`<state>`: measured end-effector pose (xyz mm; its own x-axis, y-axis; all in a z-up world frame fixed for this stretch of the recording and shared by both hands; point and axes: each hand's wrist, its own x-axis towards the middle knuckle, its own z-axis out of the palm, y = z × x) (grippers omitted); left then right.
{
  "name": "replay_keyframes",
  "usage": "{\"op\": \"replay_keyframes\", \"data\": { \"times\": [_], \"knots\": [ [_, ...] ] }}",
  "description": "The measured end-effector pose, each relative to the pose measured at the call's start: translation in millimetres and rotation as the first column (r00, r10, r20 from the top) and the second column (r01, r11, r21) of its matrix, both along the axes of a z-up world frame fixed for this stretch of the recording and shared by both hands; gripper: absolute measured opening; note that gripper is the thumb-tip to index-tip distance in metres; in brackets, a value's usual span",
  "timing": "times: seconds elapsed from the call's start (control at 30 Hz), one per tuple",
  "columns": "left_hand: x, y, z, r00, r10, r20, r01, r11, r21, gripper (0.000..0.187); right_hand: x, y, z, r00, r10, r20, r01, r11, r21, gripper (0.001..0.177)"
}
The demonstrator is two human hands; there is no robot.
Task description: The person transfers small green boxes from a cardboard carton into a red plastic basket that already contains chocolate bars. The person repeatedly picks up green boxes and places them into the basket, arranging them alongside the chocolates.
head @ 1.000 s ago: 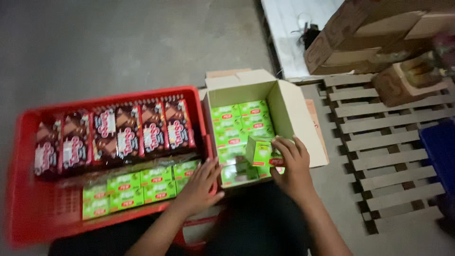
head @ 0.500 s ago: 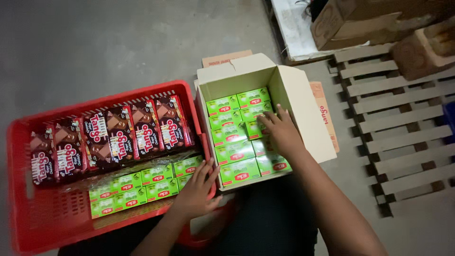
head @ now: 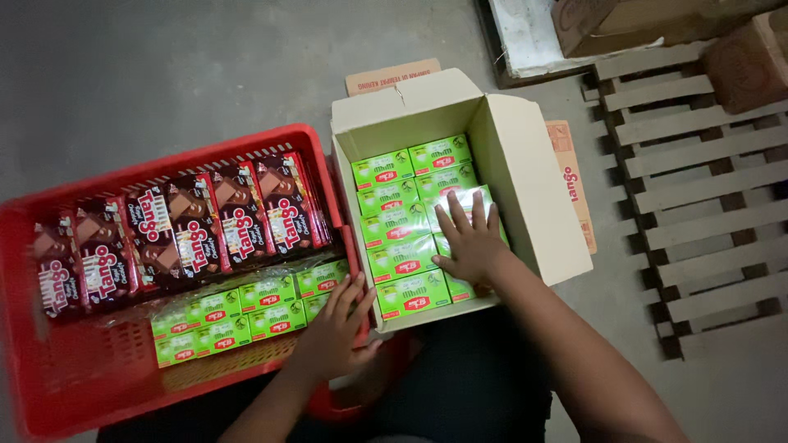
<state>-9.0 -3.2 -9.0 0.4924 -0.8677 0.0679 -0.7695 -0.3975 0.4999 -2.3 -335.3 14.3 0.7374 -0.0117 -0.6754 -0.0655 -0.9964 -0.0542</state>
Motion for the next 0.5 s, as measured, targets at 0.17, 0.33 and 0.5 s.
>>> {"op": "replay_keyframes", "data": {
  "times": [0.17, 0.33, 0.5],
  "knots": [
    [-1, 0, 0, 1.0, -0.005, 0.005, 0.006, 0.997, -0.073, 0.093, -2, 1, -2, 0.999, -0.041, 0.007, 0.041, 0.998, 0.042, 0.095],
    [-1, -1, 2, 0.999, 0.007, 0.032, -0.006, 0.999, -0.047, 0.089, 1, 7, 17, 0.995, -0.083, -0.064, 0.086, 0.995, 0.047, 0.091],
    [-1, -1, 4, 1.0, 0.001, -0.004, -0.001, 0.999, -0.036, 0.089, 4, 4, 4, 0.988, -0.099, -0.121, 0.105, 0.993, 0.049, 0.094]
  ]
}}
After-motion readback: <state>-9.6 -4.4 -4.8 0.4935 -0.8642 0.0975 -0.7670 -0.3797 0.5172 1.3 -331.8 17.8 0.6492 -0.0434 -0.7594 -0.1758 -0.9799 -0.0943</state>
